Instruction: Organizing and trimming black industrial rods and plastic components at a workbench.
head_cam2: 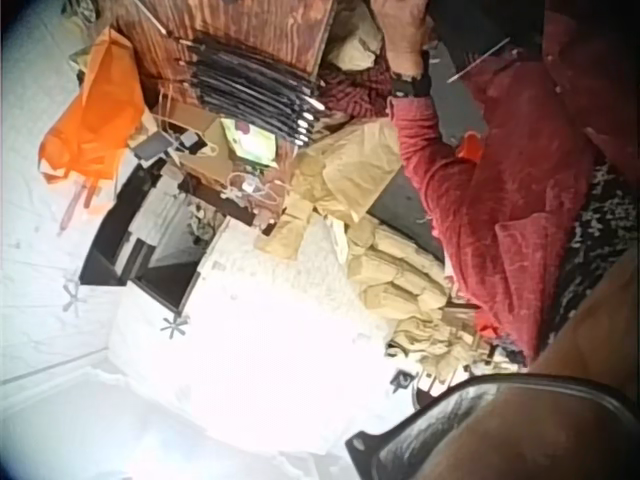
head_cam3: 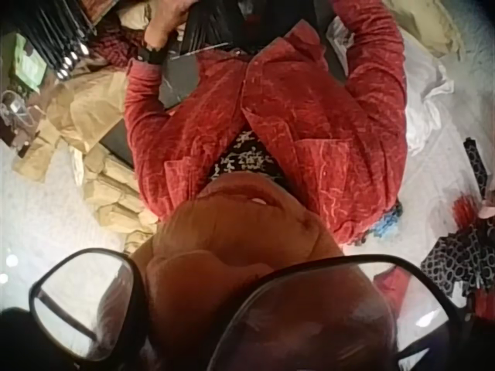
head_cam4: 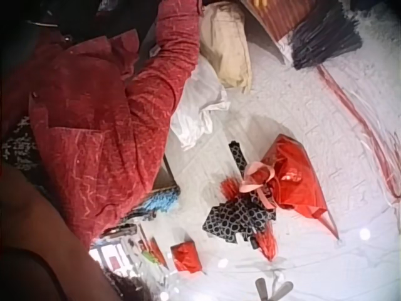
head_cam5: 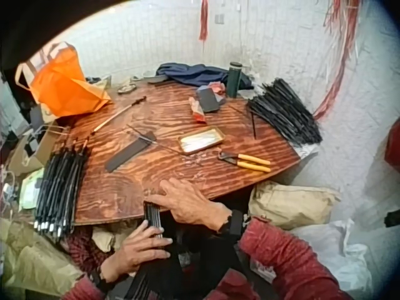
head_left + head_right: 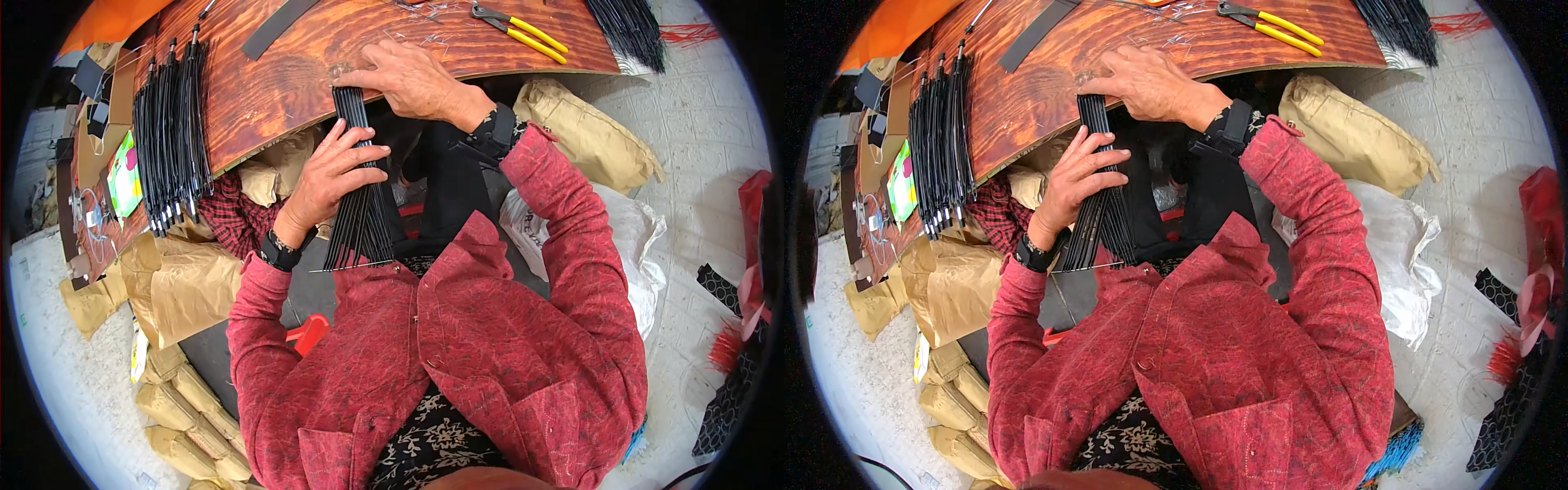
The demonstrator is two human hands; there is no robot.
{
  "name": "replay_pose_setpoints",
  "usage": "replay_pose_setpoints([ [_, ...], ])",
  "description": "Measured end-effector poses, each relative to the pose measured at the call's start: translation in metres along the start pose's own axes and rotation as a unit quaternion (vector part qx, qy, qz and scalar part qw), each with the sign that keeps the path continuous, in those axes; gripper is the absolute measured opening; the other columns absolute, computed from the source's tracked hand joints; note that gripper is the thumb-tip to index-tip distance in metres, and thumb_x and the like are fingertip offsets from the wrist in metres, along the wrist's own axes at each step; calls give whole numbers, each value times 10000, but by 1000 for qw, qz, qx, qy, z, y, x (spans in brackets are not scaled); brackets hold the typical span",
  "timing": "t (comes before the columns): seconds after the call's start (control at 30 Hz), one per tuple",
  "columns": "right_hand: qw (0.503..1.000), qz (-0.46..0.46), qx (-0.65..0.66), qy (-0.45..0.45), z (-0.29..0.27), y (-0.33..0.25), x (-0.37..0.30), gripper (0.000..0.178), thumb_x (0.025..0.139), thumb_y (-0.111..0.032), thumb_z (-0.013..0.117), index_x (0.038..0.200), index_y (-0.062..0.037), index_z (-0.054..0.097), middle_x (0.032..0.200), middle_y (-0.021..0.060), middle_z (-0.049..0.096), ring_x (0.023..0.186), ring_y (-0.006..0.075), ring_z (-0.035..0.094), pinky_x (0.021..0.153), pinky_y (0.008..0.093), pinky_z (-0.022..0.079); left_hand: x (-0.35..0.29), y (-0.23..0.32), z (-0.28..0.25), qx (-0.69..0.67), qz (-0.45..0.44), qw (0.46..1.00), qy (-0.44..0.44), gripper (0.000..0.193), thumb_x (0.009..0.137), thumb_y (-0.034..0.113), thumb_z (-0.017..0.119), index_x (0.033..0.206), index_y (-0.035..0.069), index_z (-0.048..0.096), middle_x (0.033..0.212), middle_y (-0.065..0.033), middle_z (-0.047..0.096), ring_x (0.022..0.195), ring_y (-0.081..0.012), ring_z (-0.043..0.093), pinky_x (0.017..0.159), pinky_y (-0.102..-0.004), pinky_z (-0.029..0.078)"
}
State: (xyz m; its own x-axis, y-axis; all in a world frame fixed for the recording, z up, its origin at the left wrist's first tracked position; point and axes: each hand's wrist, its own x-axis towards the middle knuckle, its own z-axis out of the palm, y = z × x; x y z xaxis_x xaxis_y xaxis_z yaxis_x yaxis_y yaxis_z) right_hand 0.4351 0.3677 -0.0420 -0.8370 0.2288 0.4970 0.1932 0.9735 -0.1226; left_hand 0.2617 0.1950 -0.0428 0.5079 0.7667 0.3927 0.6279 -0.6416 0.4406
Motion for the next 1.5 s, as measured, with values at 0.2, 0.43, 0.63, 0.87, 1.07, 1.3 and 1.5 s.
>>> replay_pose_setpoints([
  [0.2,999,26,-28,30,12,-11,5,381,808,-66,619,1179,-147,645,1014,61,587,988,284,584,827,391,502,2,3,-2,13,4,1000,-12,172,830,169,618,968,142,717,1222,-21,678,1280,-313,546,1140,-560,340],
  [0.43,994,32,58,89,9,-1,0,317,792,-26,613,1100,-95,634,968,73,606,964,300,599,838,397,500,-2,3,-2,32,0,999,9,208,815,91,624,987,152,724,1244,4,674,1292,-266,548,1138,-525,368],
  [0.63,995,56,14,81,9,-5,-4,252,798,-26,615,1047,-64,623,933,89,614,945,308,607,815,401,505,-1,6,0,46,6,999,25,197,832,116,631,998,157,728,1233,17,689,1273,-249,570,1124,-513,392],
  [0.87,993,43,37,108,6,-1,-1,209,843,-44,610,1052,-46,619,997,97,641,967,311,620,783,394,523,7,4,-11,68,9,997,39,187,834,89,632,983,145,729,1186,-10,711,1227,-252,609,1095,-493,424],
  [1.07,961,77,255,80,-42,-3,-4,312,868,-111,651,1176,-67,622,1152,93,649,1060,269,634,865,370,526,27,-6,-49,74,-18,992,103,169,837,54,644,976,107,723,1139,-54,726,1164,-261,647,1027,-446,481],
  [1.3,952,-6,294,83,-106,-47,13,516,890,-161,685,1364,-30,528,1357,100,566,1240,234,559,1049,321,434,44,-1,-70,62,-89,987,120,182,870,26,647,1048,16,682,1019,-79,723,984,-237,687,873,-349,541],
  [1.5,881,18,466,80,-99,-68,26,590,924,-269,679,1409,-14,459,1379,126,551,1246,224,541,1056,354,420,63,46,-75,-184,-213,954,104,236,928,42,614,1156,0,655,1078,-98,702,1028,-202,638,896,-352,508],
])
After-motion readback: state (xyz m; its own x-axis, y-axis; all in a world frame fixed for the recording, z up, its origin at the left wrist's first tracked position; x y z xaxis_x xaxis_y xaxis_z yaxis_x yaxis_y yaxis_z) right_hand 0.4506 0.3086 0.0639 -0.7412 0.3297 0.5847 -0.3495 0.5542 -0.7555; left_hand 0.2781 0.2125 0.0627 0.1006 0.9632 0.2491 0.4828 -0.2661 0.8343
